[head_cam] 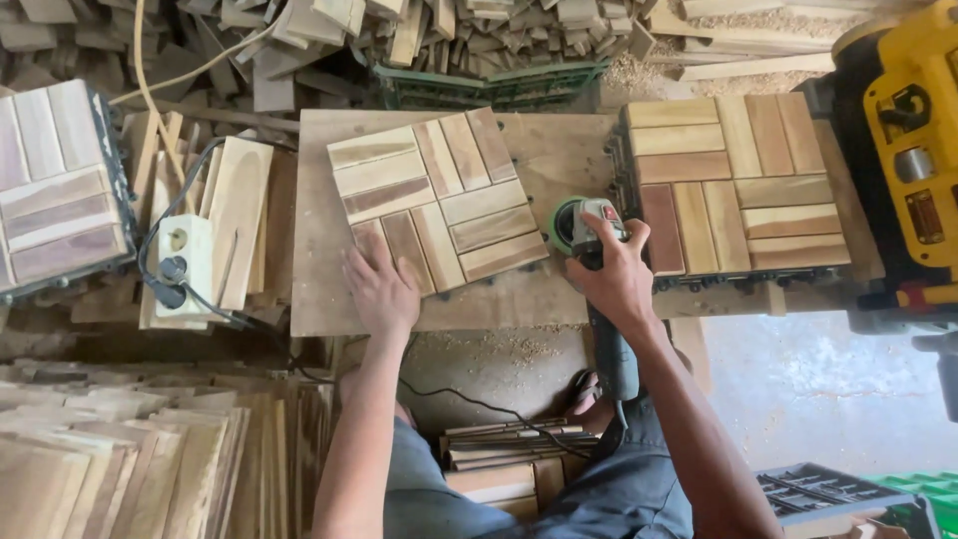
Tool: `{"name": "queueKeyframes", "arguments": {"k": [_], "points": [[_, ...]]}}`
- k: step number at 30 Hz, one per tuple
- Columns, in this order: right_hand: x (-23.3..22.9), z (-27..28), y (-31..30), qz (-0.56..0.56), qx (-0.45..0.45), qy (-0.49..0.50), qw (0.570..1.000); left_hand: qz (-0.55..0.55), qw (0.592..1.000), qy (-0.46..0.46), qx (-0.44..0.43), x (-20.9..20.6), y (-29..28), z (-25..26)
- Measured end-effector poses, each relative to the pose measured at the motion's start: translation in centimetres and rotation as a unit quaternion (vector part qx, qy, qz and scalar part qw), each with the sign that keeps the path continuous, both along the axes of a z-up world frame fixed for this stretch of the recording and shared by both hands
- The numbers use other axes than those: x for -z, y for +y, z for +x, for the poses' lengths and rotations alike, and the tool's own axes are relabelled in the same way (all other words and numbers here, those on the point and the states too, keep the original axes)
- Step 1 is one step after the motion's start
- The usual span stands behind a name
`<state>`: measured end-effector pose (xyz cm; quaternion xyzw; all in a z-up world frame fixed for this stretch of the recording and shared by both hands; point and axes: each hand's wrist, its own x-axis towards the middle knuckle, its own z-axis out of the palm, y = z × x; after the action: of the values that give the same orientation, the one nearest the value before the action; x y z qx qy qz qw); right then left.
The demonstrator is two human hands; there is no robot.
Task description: Sanding the surface of a decorative wooden tile using a handheld orbital sander in a workshop.
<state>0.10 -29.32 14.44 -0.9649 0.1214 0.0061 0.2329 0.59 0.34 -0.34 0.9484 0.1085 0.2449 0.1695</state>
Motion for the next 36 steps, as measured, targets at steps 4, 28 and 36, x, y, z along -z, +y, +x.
{"name": "queueKeyframes", "arguments": {"k": [4,28,36], "points": [[2.8,-0.3,1.2,-0.003,-0.035,0.024,0.999,-0.006,1.0,0.003,0.013,0.4,-0.1,0.1],[3.1,-2.5,7.6,0.002,-0.148,0.056,0.987,-0.045,0.995,0.087,0.002,-0.1,-0.3,-0.5],[4.0,0.1,1.9,-0.017,-0.047,0.022,0.999,-0.039,0.997,0.065,-0.005,0.2,-0.4,0.0]]}}
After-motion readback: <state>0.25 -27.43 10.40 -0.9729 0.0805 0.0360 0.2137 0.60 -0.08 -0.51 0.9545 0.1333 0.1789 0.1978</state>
